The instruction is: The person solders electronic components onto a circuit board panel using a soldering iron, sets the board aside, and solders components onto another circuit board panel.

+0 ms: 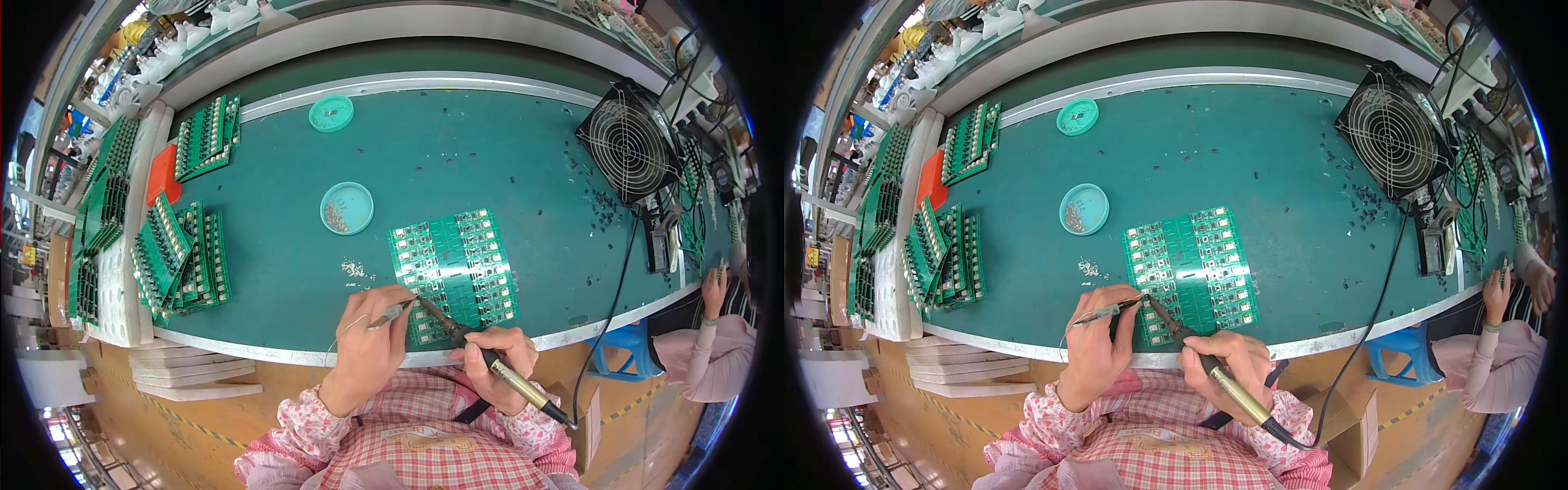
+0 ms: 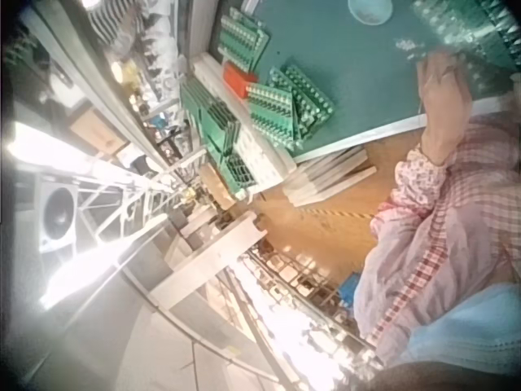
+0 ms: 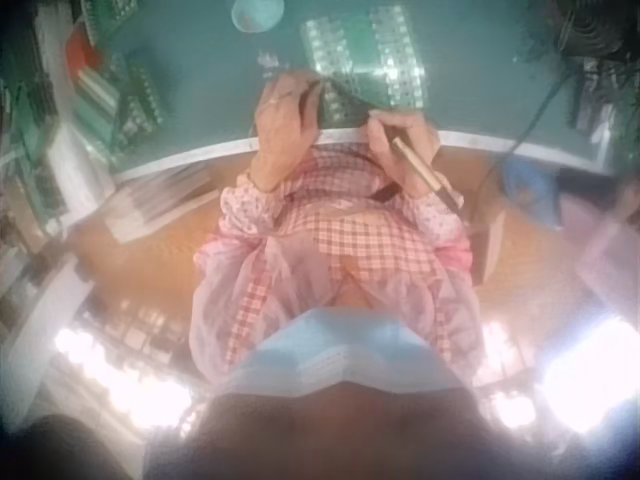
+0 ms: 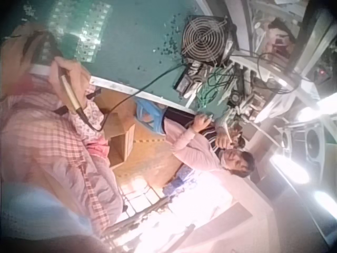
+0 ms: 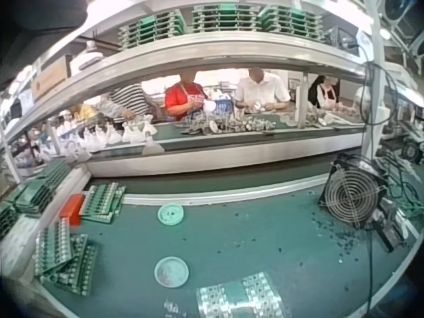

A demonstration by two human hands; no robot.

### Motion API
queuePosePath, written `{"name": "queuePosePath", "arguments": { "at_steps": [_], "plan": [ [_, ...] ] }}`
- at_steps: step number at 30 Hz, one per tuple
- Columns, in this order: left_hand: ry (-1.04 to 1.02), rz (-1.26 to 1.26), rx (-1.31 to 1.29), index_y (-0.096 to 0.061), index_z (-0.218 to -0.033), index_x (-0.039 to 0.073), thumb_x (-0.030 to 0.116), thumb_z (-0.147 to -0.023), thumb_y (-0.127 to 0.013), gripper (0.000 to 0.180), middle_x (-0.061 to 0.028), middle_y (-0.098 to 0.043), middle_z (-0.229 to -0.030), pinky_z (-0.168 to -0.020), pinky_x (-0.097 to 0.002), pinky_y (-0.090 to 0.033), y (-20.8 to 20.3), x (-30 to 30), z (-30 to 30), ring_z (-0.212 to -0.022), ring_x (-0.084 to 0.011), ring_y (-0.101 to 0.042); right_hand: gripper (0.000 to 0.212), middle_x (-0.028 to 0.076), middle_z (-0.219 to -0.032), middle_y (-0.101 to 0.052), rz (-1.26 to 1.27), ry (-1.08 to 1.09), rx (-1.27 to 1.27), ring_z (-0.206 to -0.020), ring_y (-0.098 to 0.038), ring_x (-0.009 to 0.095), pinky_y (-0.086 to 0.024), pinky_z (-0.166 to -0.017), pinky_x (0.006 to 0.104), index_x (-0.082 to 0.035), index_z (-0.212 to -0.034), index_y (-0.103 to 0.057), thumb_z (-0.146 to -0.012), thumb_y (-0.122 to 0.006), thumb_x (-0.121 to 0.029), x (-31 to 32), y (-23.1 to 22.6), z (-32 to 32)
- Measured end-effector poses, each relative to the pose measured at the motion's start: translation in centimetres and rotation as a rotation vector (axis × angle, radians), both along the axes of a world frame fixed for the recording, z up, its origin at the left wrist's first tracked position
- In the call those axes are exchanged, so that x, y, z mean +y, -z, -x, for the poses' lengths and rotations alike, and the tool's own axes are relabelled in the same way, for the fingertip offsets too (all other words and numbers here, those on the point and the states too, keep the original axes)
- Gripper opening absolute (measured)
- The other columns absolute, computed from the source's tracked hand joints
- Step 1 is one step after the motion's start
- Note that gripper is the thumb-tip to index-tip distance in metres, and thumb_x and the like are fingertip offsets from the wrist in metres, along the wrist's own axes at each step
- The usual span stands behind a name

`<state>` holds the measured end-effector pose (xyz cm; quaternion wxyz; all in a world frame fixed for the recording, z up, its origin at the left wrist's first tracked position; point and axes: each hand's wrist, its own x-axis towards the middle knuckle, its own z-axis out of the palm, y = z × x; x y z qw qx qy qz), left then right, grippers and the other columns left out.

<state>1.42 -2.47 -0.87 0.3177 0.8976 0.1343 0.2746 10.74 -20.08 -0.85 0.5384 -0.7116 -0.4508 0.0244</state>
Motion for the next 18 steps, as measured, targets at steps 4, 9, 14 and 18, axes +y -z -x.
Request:
{"name": "queuePosePath", "arguments": {
  "at_steps": [4, 9, 14, 18],
  "plan": [
    [0.001, -0.002, -0.005, -0.063, -0.106, 0.004, -0.010, -0.077, -0.070, 0.033, -0.0102, -0.068, -0.103, -0.077, -0.0397, -0.050, 0.1, 0.0, 0.0, -0.087, -0.0335, -0.063, 0.016, 0.010, -0.075, -0.072, -0.040, 0.119, 0.386, -0.069, -0.074, 0.015, -0.056, -0.057, 0.0265, 0.000, -0.101, -0.055, -0.092, -0.068, -0.002, 0.2, -0.3, 1.0],
    [-0.002, -0.010, -0.001, -0.062, -0.106, 0.004, -0.010, -0.077, -0.069, 0.033, -0.0100, -0.068, -0.103, -0.077, -0.0393, -0.051, 0.1, 0.1, 0.0, -0.088, -0.0328, -0.063, 0.017, 0.012, -0.076, -0.073, -0.010, 0.124, 0.443, -0.072, -0.075, 0.016, -0.057, -0.057, 0.0256, 0.001, -0.101, -0.054, -0.092, -0.068, 0.000, 0.6, -1.2, 1.1],
    [0.002, -0.011, -0.009, -0.062, -0.106, 0.003, -0.010, -0.077, -0.069, 0.033, -0.0103, -0.068, -0.103, -0.078, -0.0393, -0.050, -0.1, 0.1, -0.1, -0.088, -0.0326, -0.063, 0.015, 0.013, -0.072, -0.071, 0.042, 0.038, 0.049, -0.061, -0.072, 0.018, -0.055, -0.055, 0.0258, 0.001, -0.097, -0.052, -0.096, -0.064, -0.007, 0.7, -1.4, 0.3],
    [0.005, -0.012, -0.006, -0.062, -0.106, 0.003, -0.010, -0.077, -0.069, 0.033, -0.0108, -0.068, -0.103, -0.078, -0.0393, -0.050, -0.1, 0.1, -0.1, -0.088, -0.0327, -0.064, 0.020, 0.011, -0.070, -0.070, 0.024, 0.056, 0.022, -0.057, -0.069, 0.017, -0.053, -0.051, 0.0272, 0.001, -0.097, -0.058, -0.087, -0.074, -0.005, 0.6, -0.5, 0.3]
  ]
}}
